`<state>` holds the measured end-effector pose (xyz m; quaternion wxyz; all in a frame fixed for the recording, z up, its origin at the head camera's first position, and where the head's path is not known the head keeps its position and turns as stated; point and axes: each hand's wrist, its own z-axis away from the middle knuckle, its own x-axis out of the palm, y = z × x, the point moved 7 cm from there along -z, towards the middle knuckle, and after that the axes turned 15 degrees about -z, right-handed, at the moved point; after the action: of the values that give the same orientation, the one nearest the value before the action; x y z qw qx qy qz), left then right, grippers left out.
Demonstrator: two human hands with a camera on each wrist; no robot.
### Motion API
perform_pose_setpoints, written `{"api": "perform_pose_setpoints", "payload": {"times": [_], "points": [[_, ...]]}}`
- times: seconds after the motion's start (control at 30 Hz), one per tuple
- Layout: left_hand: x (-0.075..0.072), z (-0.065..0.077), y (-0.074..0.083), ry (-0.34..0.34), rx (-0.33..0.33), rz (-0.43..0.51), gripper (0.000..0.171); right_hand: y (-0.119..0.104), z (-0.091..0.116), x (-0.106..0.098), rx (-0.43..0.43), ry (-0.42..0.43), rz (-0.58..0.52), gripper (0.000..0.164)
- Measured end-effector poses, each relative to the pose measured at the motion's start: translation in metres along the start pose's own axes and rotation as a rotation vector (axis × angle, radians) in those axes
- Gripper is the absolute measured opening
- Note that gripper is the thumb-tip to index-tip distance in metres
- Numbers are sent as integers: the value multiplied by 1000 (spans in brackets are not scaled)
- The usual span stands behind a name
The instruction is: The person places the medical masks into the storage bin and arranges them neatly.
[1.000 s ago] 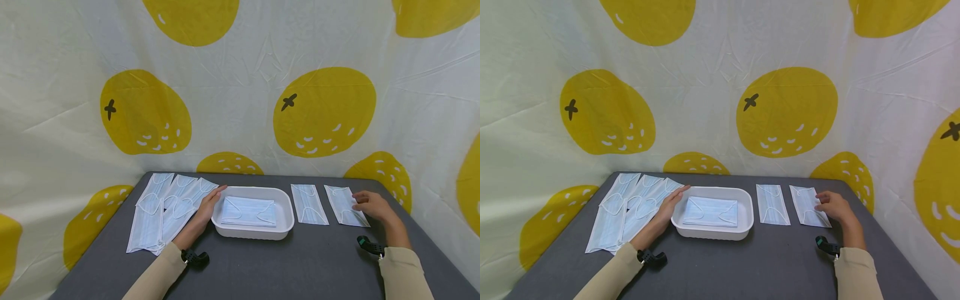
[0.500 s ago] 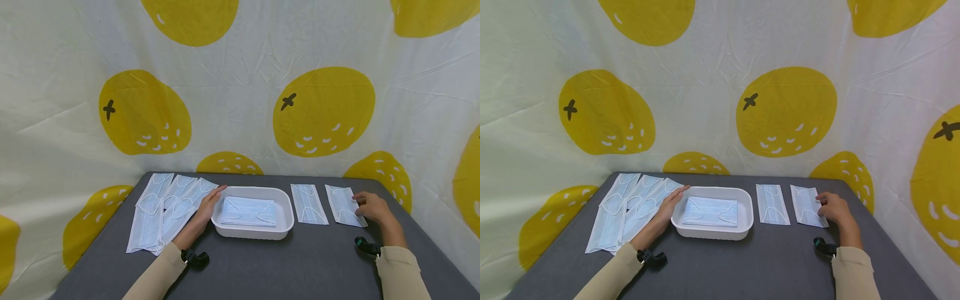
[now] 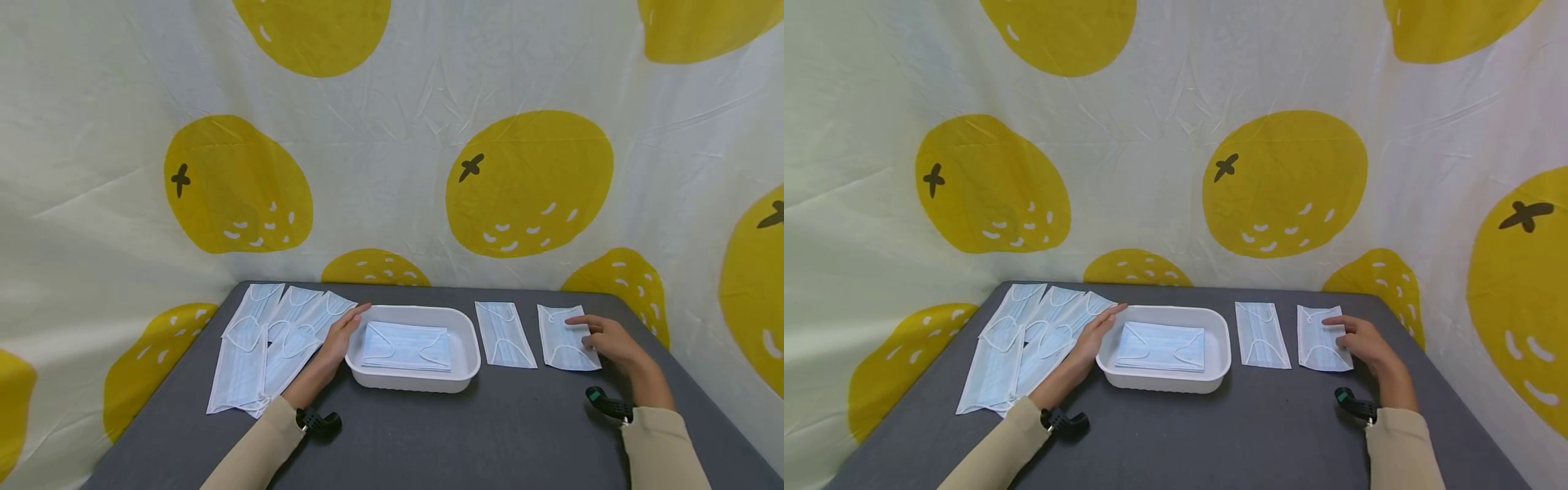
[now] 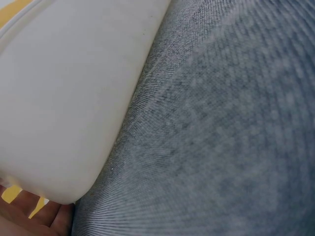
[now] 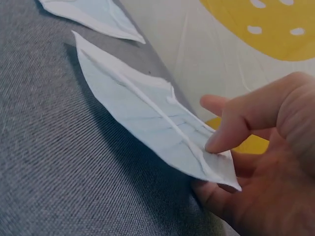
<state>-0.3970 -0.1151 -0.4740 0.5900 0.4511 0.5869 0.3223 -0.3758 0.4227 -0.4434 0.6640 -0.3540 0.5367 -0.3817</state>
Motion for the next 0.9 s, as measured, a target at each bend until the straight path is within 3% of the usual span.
{"api": "perform_pose_setpoints", "payload": {"times": [0.5, 0.9], "points": [[0, -2, -4, -5, -10, 12, 43, 0, 1, 12, 3, -66, -152, 60], [0, -1, -3, -3, -23, 7, 43, 0, -1, 12, -23, -59, -169, 79]]}}
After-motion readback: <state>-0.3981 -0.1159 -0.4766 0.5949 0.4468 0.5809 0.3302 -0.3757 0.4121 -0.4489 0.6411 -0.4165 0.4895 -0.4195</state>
